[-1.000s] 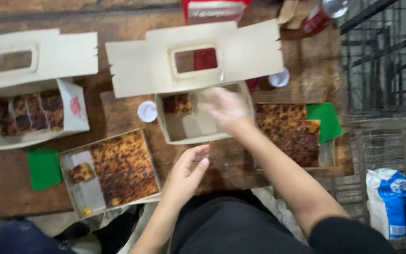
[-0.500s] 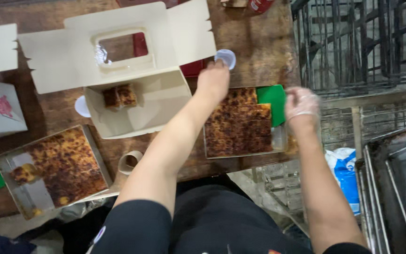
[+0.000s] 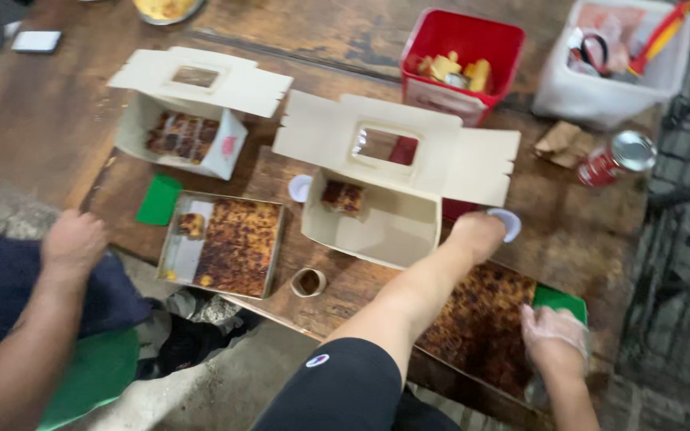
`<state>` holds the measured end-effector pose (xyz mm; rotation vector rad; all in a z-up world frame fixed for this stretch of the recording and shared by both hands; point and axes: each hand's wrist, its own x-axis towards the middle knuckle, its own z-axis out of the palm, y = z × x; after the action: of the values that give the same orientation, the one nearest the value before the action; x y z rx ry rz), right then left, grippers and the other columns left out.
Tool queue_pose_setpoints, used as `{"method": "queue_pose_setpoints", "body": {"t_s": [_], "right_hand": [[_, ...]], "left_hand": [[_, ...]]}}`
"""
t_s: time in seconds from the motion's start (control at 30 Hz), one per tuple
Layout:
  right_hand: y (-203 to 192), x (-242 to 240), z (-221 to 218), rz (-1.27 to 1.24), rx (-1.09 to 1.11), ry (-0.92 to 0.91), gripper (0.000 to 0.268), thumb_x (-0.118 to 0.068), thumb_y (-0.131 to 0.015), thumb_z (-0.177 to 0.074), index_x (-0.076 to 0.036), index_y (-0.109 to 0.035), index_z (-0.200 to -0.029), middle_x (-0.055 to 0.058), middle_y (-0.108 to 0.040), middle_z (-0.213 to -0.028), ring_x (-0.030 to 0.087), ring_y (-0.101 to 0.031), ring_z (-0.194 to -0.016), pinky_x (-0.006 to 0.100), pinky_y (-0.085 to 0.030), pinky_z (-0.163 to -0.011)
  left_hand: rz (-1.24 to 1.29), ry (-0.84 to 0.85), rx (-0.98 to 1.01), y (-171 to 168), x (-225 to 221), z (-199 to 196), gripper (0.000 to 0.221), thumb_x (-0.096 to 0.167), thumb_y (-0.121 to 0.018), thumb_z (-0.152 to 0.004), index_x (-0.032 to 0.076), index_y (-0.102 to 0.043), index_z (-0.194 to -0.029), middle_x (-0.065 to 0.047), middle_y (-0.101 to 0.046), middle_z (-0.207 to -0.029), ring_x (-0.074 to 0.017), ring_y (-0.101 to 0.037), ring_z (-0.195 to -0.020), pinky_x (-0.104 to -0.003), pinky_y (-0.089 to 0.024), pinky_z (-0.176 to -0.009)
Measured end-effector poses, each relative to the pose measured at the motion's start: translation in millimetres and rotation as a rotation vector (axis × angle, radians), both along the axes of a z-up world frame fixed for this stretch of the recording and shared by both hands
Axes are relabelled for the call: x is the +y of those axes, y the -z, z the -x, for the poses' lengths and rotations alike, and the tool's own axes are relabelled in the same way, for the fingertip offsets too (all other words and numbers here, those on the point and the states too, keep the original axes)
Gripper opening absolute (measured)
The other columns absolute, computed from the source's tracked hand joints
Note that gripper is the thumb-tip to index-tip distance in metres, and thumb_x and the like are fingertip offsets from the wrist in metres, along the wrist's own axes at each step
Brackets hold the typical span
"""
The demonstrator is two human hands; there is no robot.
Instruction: The person organizes pieces of bread into boxes and applies grated cheese to a large container of bread items using a grater.
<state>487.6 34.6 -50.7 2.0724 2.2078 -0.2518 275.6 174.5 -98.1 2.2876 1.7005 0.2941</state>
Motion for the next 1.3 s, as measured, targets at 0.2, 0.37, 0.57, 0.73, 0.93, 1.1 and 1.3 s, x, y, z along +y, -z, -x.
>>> {"method": "queue_pose_setpoints", "body": {"t_s": [0.2, 0.37, 0.57, 0.73, 0.93, 1.1, 1.3], "right_hand": [[42, 11, -27, 0.184, 0.173, 0.106, 0.059, -0.058, -0.046, -0.104, -0.007, -0.074, -0.111, 0.028, -0.073, -0.106, 0.045, -0.069, -0.105, 0.053, -0.053, -0.096], [67, 27, -66, 0.269, 0.37, 0.03, 0.058, -0.055, -0.042, -0.104, -0.01, -0.064, -0.132, 0.025, -0.068, -0.123, 0.04, -0.063, -0.117, 0.047, -0.048, -0.103], [81, 56, -62, 0.709, 0.702, 0.648, 0.055, -0.051, -0.036, -0.118, -0.013, -0.062, -0.148, 0.053, -0.052, -0.125, 0.069, -0.054, -0.113, 0.074, -0.043, -0.097], [91, 49, -58, 0.543, 1.164, 0.39, 0.044, -0.036, -0.04, -0.114, -0.007, -0.059, -0.141, 0.017, -0.063, -0.131, 0.024, -0.058, -0.109, 0.043, -0.046, -0.093], [72, 10, -46, 0.501, 1.548, 0.598, 0.028, -0.035, -0.052, -0.108, -0.013, -0.067, -0.115, -0.001, -0.068, -0.106, 0.014, -0.062, -0.101, 0.033, -0.049, -0.092], [78, 3, -55, 0.524, 1.588, 0.635, 0.052, -0.057, -0.042, -0.106, -0.015, -0.068, -0.123, 0.007, -0.071, -0.118, 0.014, -0.068, -0.106, 0.032, -0.056, -0.091], [76, 8, -66, 0.574, 1.871, 0.775, 0.063, -0.065, -0.041, -0.098, -0.011, -0.061, -0.125, 0.012, -0.067, -0.112, 0.03, -0.065, -0.105, 0.052, -0.058, -0.092]], "left_hand": [[-0.008, -0.013, -0.061, -30, -12, 15, 0.021, 0.007, -0.062, -0.08, 0.009, -0.075, -0.096, -0.014, -0.076, -0.1, -0.0326, -0.074, -0.094, -0.045, -0.06, -0.08], [-0.036, -0.07, -0.225, -62, -40, 26, 0.022, 0.007, -0.061, -0.086, 0.014, -0.076, -0.1, -0.014, -0.075, -0.098, -0.0346, -0.073, -0.095, -0.048, -0.058, -0.083], [-0.181, 0.123, -0.548, -103, -102, 46, 0.012, 0.021, -0.067, -0.088, 0.013, -0.074, -0.094, -0.009, -0.074, -0.106, -0.0298, -0.073, -0.098, -0.042, -0.059, -0.085], [-0.181, 0.059, -0.688, -130, -160, 90, 0.021, 0.025, -0.069, -0.091, 0.011, -0.074, -0.106, -0.008, -0.074, -0.118, -0.025, -0.072, -0.107, -0.036, -0.06, -0.097], [0.161, -0.184, -0.788, -154, -211, 161, 0.028, 0.023, -0.067, -0.089, 0.005, -0.075, -0.11, -0.013, -0.076, -0.114, -0.023, -0.074, -0.097, -0.035, -0.058, -0.083], [0.1, -0.357, -0.877, -143, -219, 158, 0.018, 0.007, -0.075, -0.088, 0.001, -0.074, -0.104, -0.007, -0.073, -0.11, -0.0137, -0.072, -0.096, -0.028, -0.06, -0.083], [0.115, -0.467, -0.913, -142, -230, 144, 0.02, -0.001, -0.071, -0.085, 0.006, -0.076, -0.103, -0.009, -0.054, -0.128, -0.016, -0.069, -0.1, -0.029, -0.062, -0.08]]}}
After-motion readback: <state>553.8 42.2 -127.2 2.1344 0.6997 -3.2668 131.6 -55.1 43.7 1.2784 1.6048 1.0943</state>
